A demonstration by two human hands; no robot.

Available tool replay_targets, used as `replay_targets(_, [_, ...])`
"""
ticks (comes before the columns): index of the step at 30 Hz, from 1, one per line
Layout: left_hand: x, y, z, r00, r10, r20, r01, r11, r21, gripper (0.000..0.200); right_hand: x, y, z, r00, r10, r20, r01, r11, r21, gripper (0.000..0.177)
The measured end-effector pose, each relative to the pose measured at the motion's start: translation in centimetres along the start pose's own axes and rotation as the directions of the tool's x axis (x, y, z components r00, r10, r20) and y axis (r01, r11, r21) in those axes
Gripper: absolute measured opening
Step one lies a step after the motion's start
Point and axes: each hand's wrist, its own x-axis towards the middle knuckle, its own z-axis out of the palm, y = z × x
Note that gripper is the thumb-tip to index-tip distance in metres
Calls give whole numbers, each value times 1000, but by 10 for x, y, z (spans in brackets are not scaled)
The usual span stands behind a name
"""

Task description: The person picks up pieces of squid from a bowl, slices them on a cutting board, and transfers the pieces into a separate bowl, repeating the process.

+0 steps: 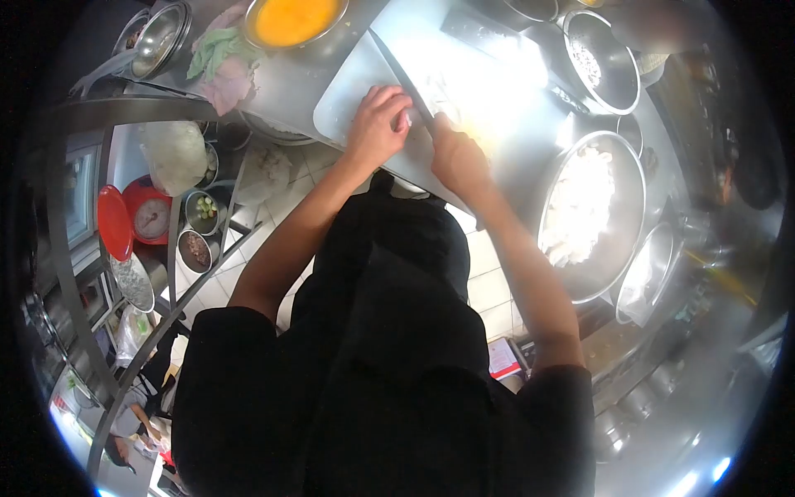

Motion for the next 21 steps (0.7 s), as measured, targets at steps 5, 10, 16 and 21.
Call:
replay_targets(5, [-5, 0, -13, 997, -57, -47, 49, 987, -152, 27, -15, 16, -13, 995, 96, -34, -95, 995, 27, 22])
replay_targets(10, [-5, -1, -13, 999, -26, -18, 25, 996, -80, 27, -69, -11, -43, 987, 111, 112, -107, 993, -48, 25])
replay_targets(16, [-5, -5, -5, 999, 18, -46, -18, 1000, 8, 21, -69, -16, -31, 982, 95, 165, -83, 993, -78, 27])
replay_targets(21, [-5, -5, -6, 997, 47, -69, -46, 999, 21, 22, 3, -13, 4, 999, -26, 35, 27, 999, -29, 27])
